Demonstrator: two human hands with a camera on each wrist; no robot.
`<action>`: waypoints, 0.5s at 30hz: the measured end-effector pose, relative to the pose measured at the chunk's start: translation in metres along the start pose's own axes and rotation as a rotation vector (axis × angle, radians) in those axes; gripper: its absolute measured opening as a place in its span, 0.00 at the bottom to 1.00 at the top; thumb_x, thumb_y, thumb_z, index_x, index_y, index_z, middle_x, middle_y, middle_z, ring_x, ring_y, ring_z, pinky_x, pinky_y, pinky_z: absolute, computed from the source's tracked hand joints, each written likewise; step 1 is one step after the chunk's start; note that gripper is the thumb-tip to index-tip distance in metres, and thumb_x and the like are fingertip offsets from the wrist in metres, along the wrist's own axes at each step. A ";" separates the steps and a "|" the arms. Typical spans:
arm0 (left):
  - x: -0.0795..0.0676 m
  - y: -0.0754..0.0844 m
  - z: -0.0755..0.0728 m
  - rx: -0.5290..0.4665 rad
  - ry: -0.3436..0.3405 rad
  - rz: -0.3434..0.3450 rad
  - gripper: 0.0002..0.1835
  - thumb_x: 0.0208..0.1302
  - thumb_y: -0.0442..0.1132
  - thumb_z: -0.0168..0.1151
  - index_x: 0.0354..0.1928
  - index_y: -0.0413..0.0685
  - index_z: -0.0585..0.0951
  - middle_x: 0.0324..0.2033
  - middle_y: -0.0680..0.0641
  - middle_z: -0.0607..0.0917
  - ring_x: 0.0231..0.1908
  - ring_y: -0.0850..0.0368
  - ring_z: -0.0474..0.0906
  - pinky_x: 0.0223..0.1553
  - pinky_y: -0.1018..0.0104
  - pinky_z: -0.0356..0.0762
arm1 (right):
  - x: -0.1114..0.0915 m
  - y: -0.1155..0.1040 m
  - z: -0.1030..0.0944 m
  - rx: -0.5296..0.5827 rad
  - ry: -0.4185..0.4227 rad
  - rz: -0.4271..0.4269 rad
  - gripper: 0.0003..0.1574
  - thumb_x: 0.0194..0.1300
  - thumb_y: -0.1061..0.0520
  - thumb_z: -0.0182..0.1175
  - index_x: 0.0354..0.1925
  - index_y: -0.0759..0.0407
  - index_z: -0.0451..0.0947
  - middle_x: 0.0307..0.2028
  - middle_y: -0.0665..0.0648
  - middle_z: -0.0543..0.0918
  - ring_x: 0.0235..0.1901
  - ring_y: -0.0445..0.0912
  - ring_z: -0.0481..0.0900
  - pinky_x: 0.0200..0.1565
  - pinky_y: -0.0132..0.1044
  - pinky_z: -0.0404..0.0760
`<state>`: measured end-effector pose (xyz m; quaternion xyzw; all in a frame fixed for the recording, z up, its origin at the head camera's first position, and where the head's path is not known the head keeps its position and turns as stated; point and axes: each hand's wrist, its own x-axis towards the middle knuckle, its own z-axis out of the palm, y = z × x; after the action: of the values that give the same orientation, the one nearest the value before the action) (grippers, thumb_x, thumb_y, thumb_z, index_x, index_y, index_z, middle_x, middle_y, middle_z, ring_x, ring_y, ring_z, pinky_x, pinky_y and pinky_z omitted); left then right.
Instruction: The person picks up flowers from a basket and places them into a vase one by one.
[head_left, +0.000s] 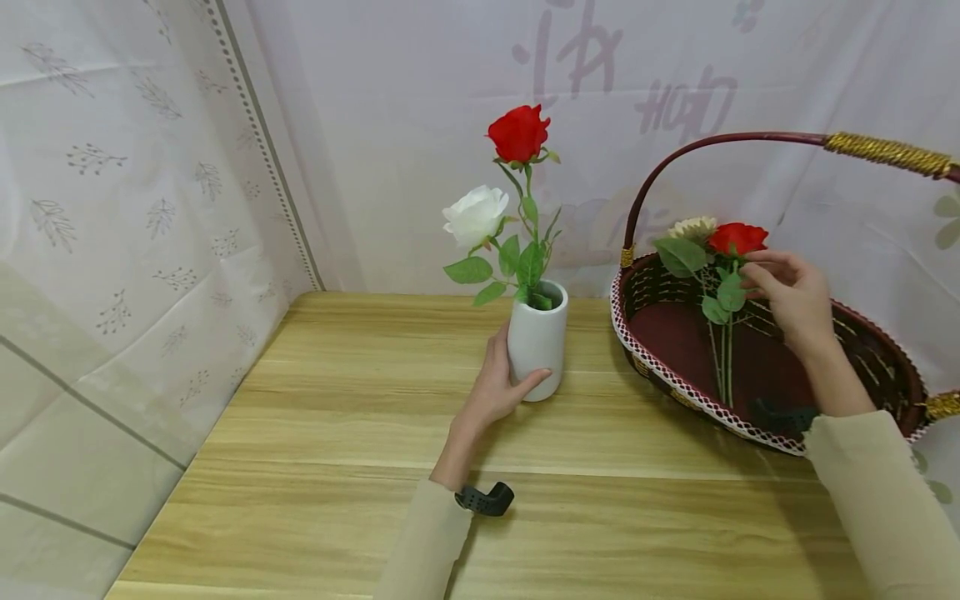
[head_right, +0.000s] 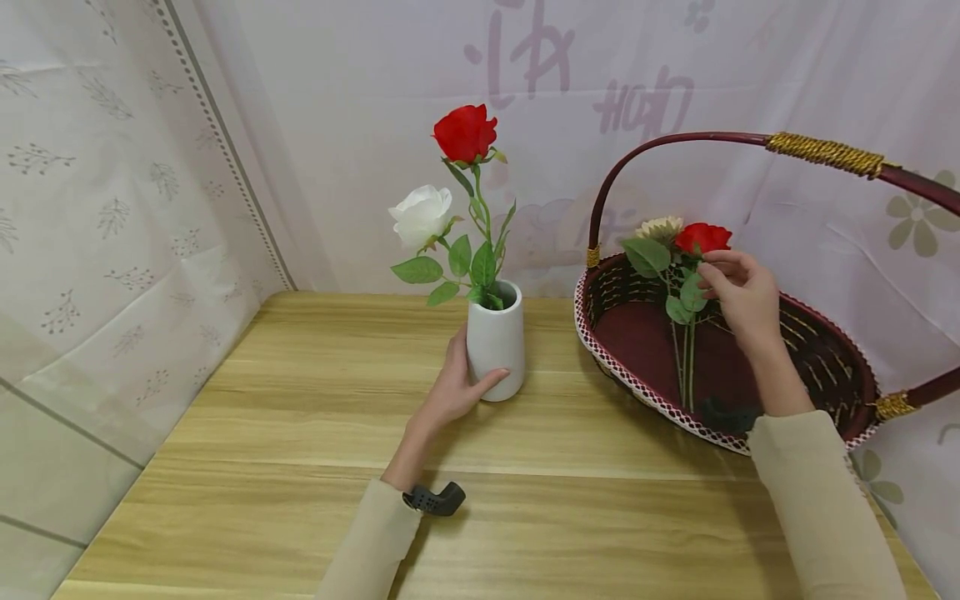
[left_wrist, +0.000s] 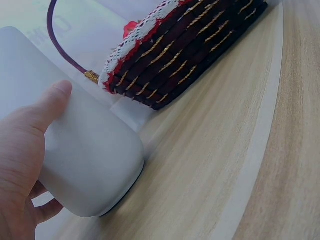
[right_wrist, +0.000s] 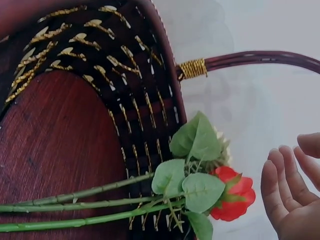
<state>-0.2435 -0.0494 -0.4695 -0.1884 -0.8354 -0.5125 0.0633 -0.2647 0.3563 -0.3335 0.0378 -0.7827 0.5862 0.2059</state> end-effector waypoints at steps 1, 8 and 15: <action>0.000 0.000 0.000 0.001 -0.001 0.001 0.56 0.64 0.55 0.70 0.80 0.51 0.44 0.71 0.38 0.60 0.65 0.46 0.65 0.65 0.47 0.66 | 0.000 0.001 -0.001 -0.014 0.013 0.008 0.11 0.71 0.56 0.63 0.51 0.54 0.81 0.37 0.42 0.85 0.32 0.35 0.83 0.34 0.23 0.80; 0.000 0.001 0.000 0.002 0.003 0.009 0.55 0.64 0.54 0.70 0.80 0.50 0.44 0.71 0.38 0.59 0.66 0.46 0.64 0.66 0.47 0.64 | 0.002 0.007 -0.006 0.005 0.087 0.045 0.07 0.71 0.60 0.62 0.46 0.51 0.81 0.33 0.39 0.84 0.27 0.32 0.82 0.32 0.22 0.79; 0.000 -0.001 0.000 0.006 0.002 -0.005 0.55 0.64 0.55 0.70 0.80 0.51 0.44 0.72 0.39 0.59 0.66 0.47 0.64 0.67 0.49 0.64 | 0.004 0.017 -0.009 -0.052 0.151 0.074 0.07 0.70 0.63 0.60 0.45 0.56 0.80 0.29 0.38 0.83 0.24 0.30 0.81 0.30 0.21 0.79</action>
<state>-0.2439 -0.0493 -0.4703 -0.1856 -0.8372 -0.5105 0.0634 -0.2707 0.3710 -0.3452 -0.0408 -0.7808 0.5739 0.2438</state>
